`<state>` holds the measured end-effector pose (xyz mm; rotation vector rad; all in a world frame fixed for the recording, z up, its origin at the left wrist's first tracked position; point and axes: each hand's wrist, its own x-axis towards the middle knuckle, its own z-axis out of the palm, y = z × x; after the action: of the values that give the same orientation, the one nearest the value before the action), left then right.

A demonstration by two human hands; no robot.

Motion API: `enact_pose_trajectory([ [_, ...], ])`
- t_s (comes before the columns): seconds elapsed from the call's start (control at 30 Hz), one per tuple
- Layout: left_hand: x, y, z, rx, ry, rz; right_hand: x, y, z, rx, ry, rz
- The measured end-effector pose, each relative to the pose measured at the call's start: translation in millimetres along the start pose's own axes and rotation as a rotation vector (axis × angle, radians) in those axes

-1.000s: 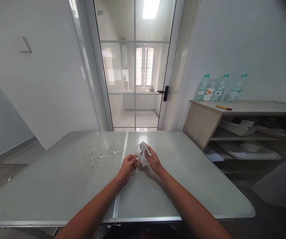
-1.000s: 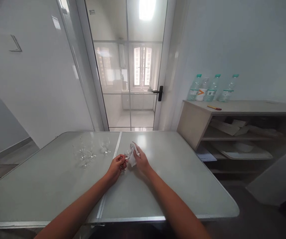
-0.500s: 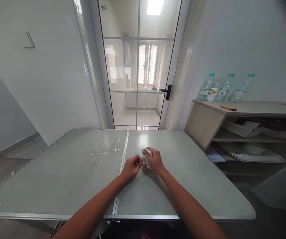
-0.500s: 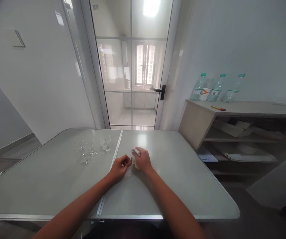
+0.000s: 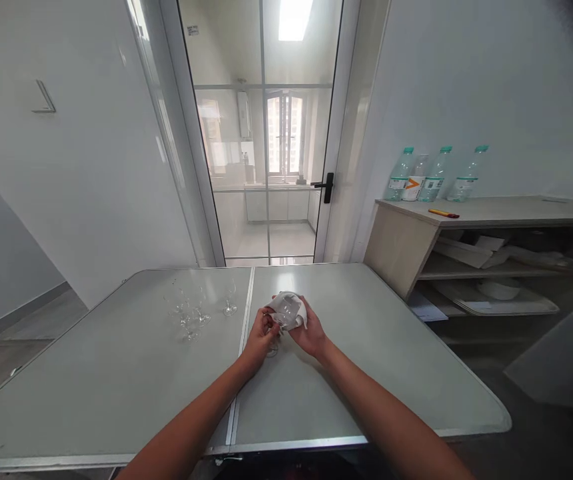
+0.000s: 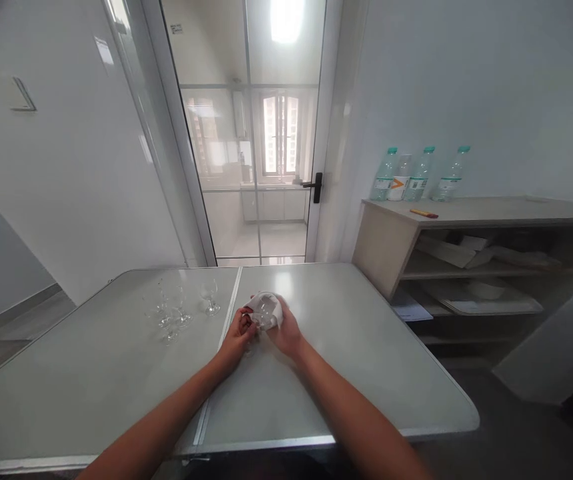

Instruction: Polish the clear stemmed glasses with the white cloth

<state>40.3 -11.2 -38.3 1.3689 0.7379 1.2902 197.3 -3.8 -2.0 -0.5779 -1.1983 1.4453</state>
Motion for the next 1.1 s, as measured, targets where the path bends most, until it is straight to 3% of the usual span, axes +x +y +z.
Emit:
enact_pose_trajectory([
  [0.1,-0.5,-5.4,-0.7,0.032,0.053,0.020,-2.9,6.7,10.4,0.118,-0.039,0.049],
  [0.23,-0.5,-4.2,-5.7,0.176,0.122,0.030,-5.4,21.1,8.9,0.071,-0.048,0.124],
  [0.37,1.3,0.4,-10.2,0.238,0.173,-0.008,-0.6,26.8,-0.9,-0.113,-0.021,0.071],
  [0.53,1.8,-2.4,-10.6,0.204,0.261,-0.017,4.3,16.2,-5.8,-0.386,-0.091,-0.023],
  [0.7,-0.3,3.0,-8.1,0.191,0.175,0.045,1.5,6.6,-8.2,-0.762,-0.162,-0.179],
  [0.77,0.2,8.2,-7.4,0.163,0.134,0.045,2.4,8.2,-11.1,-0.847,-0.154,-0.176],
  [1.0,6.8,11.8,-9.0,-0.070,0.157,0.021,9.7,23.7,-15.8,-0.449,-0.209,0.047],
  [1.1,6.3,10.2,-10.8,-0.156,0.161,-0.026,6.8,19.0,-15.4,-0.392,-0.252,0.125],
])
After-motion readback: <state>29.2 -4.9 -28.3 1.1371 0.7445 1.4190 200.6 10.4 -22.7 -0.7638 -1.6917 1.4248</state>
